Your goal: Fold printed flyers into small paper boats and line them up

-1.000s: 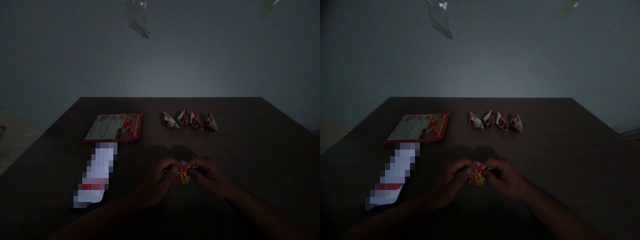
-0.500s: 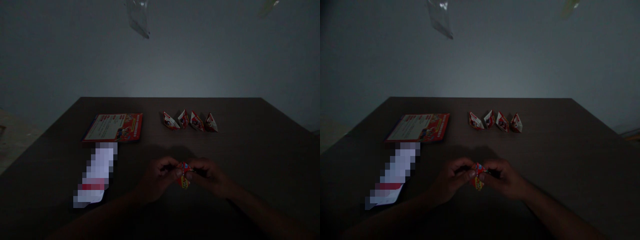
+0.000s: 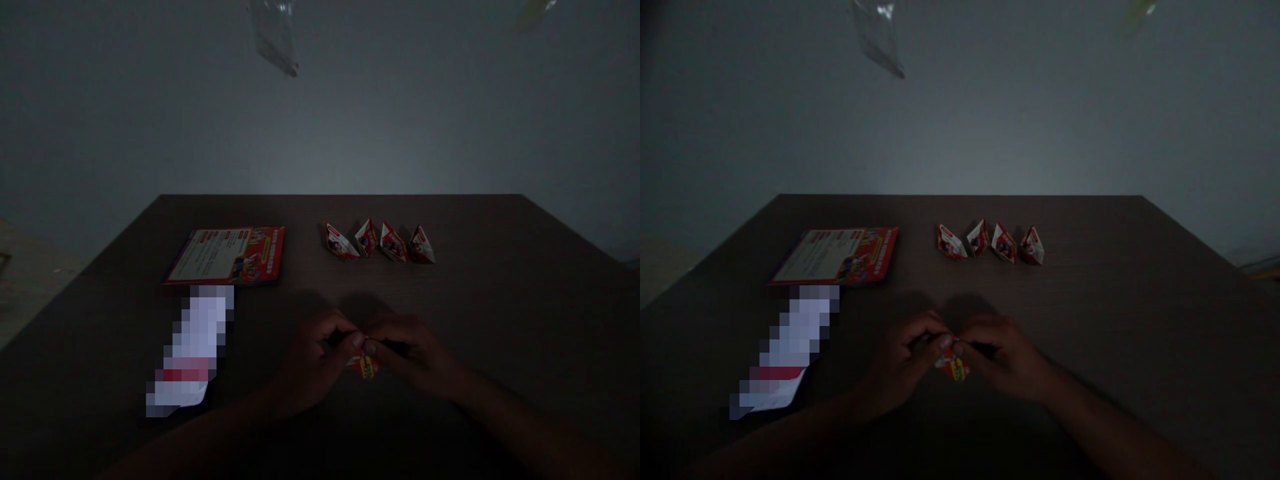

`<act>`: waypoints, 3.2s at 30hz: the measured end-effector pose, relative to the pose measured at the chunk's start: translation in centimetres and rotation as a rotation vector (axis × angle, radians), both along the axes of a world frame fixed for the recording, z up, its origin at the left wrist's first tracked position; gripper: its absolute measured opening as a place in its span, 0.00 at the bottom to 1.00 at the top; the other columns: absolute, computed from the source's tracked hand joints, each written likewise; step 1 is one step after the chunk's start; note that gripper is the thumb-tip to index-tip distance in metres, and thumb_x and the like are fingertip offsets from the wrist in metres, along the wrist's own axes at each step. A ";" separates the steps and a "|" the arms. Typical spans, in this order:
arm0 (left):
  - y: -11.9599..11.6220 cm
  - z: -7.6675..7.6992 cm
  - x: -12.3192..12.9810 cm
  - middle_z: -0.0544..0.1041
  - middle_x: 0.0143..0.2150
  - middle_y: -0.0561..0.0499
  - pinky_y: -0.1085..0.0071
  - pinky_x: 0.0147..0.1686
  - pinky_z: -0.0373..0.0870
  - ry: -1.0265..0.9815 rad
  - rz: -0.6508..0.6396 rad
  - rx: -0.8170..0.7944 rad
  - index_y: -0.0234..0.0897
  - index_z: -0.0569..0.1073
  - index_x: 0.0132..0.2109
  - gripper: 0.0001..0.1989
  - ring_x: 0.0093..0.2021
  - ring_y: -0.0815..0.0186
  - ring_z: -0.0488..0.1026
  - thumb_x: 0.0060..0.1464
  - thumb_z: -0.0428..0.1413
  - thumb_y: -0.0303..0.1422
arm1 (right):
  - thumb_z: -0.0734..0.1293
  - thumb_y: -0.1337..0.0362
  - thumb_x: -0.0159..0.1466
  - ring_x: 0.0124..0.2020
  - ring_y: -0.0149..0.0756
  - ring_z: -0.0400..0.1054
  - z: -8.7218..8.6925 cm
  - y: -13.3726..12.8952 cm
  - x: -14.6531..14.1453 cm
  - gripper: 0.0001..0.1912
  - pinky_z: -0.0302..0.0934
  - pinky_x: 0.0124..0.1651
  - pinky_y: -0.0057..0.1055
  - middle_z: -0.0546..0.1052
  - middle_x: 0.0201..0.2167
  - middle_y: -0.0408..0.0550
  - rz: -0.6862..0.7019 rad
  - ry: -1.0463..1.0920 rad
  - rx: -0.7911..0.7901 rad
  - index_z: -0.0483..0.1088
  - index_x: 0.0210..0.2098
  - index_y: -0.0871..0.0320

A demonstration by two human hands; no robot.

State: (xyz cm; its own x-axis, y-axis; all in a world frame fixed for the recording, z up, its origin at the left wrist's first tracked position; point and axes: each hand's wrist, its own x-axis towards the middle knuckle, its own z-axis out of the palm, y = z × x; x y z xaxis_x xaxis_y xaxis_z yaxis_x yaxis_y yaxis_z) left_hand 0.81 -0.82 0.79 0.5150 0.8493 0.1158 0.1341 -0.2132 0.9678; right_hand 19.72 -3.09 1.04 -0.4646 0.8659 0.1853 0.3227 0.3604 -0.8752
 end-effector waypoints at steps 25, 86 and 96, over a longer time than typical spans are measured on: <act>0.0 -0.6 -0.4 0.72 0.30 0.54 0.75 0.31 0.61 -0.039 0.242 0.115 0.36 0.73 0.35 0.06 0.30 0.70 0.67 0.58 0.53 0.31 | 0.65 0.66 0.63 0.37 0.35 0.72 -0.3 0.1 0.5 0.08 0.67 0.36 0.27 0.77 0.36 0.48 -0.338 0.152 0.117 0.76 0.38 0.53; -0.2 -0.2 -0.4 0.71 0.39 0.47 0.72 0.32 0.66 0.023 -0.063 0.258 0.34 0.74 0.39 0.05 0.32 0.69 0.68 0.54 0.55 0.28 | 0.64 0.61 0.64 0.35 0.35 0.70 -0.8 -0.3 0.6 0.07 0.64 0.37 0.30 0.76 0.34 0.47 -0.661 0.285 0.129 0.73 0.34 0.55; -0.3 -0.1 -0.3 0.72 0.39 0.46 0.72 0.34 0.68 0.038 -0.075 0.252 0.36 0.75 0.36 0.04 0.37 0.66 0.71 0.53 0.55 0.27 | 0.65 0.59 0.63 0.32 0.35 0.71 -0.8 -0.2 0.3 0.07 0.66 0.35 0.31 0.76 0.32 0.46 -0.738 0.406 0.075 0.72 0.34 0.55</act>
State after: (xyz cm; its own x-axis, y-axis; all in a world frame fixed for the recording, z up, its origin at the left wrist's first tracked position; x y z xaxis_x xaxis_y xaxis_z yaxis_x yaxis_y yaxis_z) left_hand 0.46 -1.11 0.66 0.5834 0.7555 0.2981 0.1444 -0.4576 0.8774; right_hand 20.03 -3.26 0.22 0.3308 0.8996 0.2852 0.1638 0.2429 -0.9561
